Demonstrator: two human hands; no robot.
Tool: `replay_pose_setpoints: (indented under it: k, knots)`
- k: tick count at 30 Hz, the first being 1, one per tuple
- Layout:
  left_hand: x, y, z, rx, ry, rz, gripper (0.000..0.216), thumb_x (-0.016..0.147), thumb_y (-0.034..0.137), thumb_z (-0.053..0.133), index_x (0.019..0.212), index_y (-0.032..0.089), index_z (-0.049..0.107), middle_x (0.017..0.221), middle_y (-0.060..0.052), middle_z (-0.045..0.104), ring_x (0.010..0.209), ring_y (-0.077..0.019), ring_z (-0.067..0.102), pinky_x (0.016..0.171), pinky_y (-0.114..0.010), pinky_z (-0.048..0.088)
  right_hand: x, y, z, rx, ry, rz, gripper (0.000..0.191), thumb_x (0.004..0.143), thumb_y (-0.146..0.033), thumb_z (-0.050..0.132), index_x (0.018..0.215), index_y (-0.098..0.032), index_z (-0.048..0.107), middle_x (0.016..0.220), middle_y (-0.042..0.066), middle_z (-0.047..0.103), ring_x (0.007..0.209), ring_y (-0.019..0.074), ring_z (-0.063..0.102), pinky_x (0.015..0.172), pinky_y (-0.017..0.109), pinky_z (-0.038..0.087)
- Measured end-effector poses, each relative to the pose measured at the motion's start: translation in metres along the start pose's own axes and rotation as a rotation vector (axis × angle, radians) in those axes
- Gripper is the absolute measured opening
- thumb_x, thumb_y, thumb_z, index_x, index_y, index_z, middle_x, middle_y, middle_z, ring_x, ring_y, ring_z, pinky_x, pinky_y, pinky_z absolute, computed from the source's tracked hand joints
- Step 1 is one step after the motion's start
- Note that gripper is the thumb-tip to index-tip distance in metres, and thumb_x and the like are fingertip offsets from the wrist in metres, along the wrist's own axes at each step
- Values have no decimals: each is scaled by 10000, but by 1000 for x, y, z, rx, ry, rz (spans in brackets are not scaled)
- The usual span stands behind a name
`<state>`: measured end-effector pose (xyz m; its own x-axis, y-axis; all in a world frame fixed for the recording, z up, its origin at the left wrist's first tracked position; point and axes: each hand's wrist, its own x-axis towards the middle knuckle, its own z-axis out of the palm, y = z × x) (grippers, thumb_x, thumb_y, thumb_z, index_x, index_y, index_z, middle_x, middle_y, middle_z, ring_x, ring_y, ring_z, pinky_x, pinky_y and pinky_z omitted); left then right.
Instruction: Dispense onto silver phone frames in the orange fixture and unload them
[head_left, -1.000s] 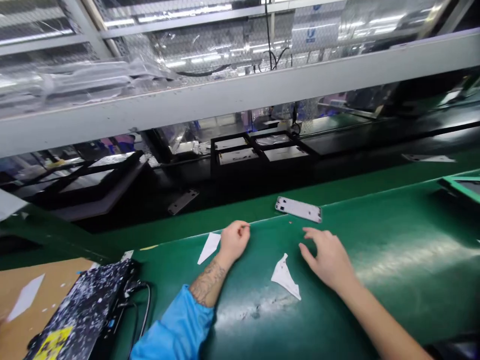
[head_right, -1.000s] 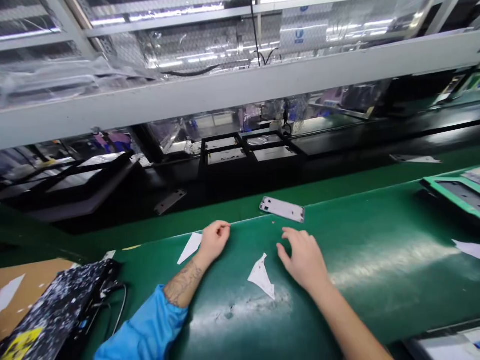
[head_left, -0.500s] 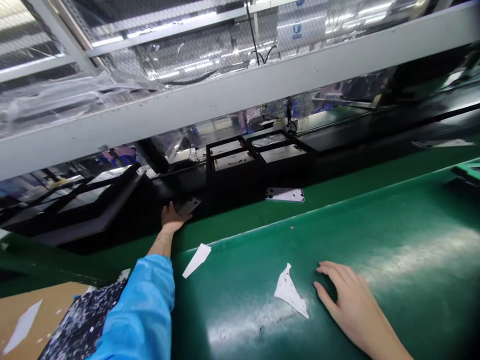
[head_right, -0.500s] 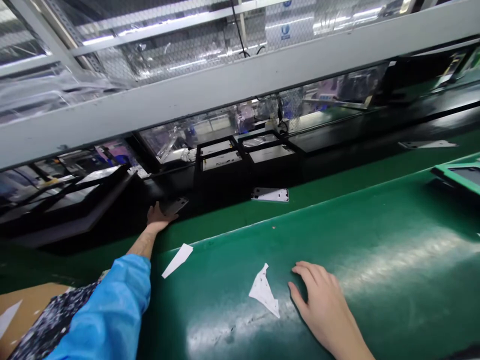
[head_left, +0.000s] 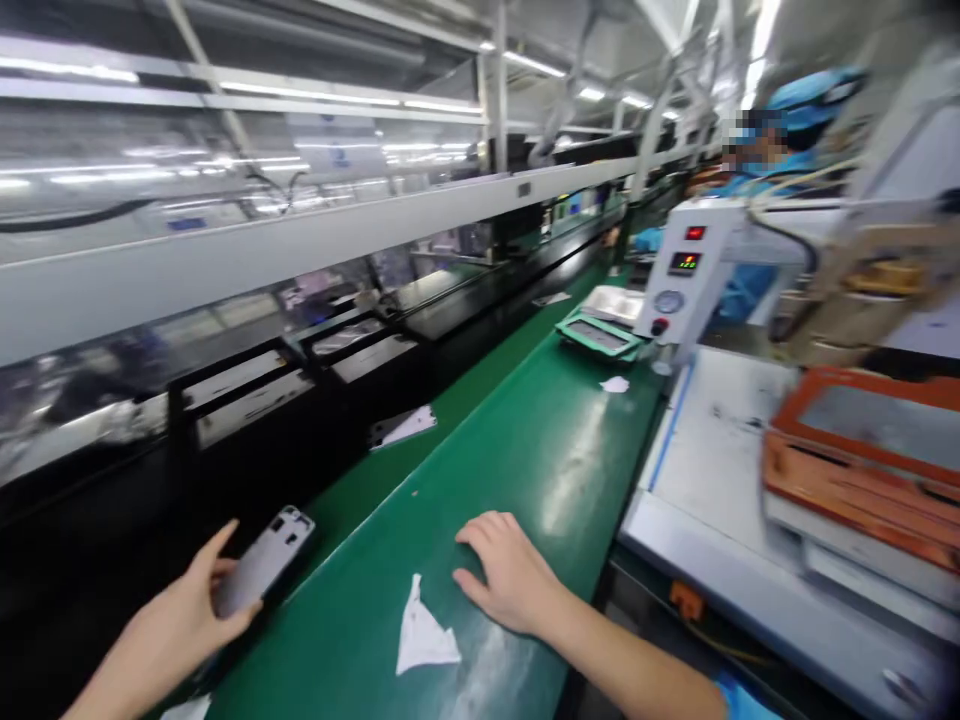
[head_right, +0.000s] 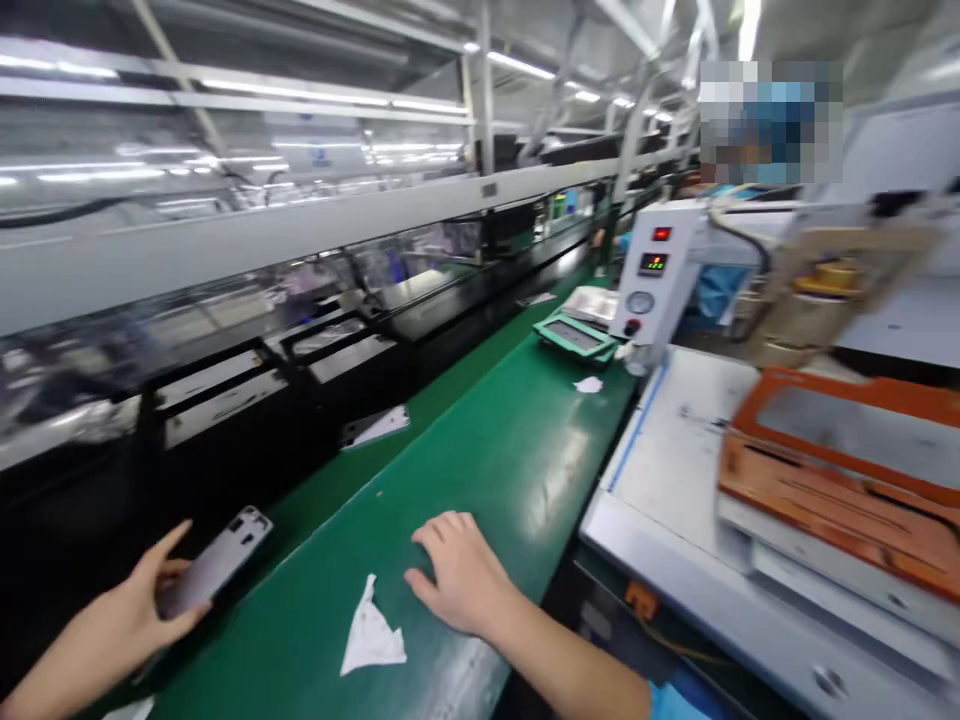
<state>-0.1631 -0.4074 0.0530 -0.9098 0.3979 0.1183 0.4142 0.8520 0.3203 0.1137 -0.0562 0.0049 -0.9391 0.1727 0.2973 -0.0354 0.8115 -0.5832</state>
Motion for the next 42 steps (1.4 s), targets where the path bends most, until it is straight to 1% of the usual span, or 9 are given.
replay_pose_setpoints:
  k: [3,6,10,14,25,28,31,36,42]
  knots:
    - [-2,97,46,16,-195,192,1034,678,532,693,1595,272,294,1212,-95,736,991,-310,734,797,-372,545,-2,1,1,4,72,53,331,930,-444,601,1192,-242,605,1223,66,680,1194,265,562,1079,482,423]
    - [-6,195,75,49,-188,239,943,745,477,660,1579,176,338,1239,-189,715,1113,-377,689,848,-414,505,-5,6,1,-11,163,179,358,944,-440,564,1233,-232,598,1355,92,640,1325,297,510,1161,530,357]
    - [-11,251,93,-306,-240,213,843,868,573,568,1571,190,304,1178,-151,754,857,-276,742,742,-360,487,-4,20,-7,-37,210,348,580,915,-515,575,1397,-198,509,1519,153,517,1465,340,394,1245,583,234]
    - [-17,235,107,-506,-140,157,677,852,618,550,1414,245,484,870,-6,763,652,-208,681,649,-322,454,2,36,-23,-112,249,454,884,767,-597,718,1482,-180,409,1534,193,476,1449,385,388,1203,591,283]
    - [6,208,126,-564,-104,64,779,683,745,587,1274,239,547,638,70,648,590,-221,632,633,-355,493,61,47,-60,-355,50,502,821,616,-473,803,1326,-187,506,1089,127,713,1035,343,622,858,438,500]
    - [7,202,127,-575,-111,46,775,678,753,581,1269,254,538,625,70,642,618,-236,655,616,-353,495,19,60,-118,-362,48,358,870,555,-462,828,1328,-209,516,1081,104,718,1006,333,637,827,421,519]
    - [8,205,127,-488,-132,59,719,721,744,541,1271,281,518,663,61,665,677,-246,674,645,-357,498,-69,80,-208,-320,93,303,754,617,-381,785,1313,-216,545,1222,107,684,1099,290,640,946,417,517]
    - [9,215,131,-330,-216,127,664,746,716,516,1275,315,496,814,40,721,723,-251,688,627,-343,488,-192,113,-346,-380,172,673,701,646,-249,709,1309,-197,485,1378,129,634,1262,266,607,1077,408,474]
    - [11,201,144,-341,-210,170,680,756,690,542,1315,305,500,741,40,705,543,-227,604,537,-326,452,-213,149,-372,-439,-16,843,731,617,-215,717,1309,-197,481,1383,139,639,1258,293,616,1057,417,483]
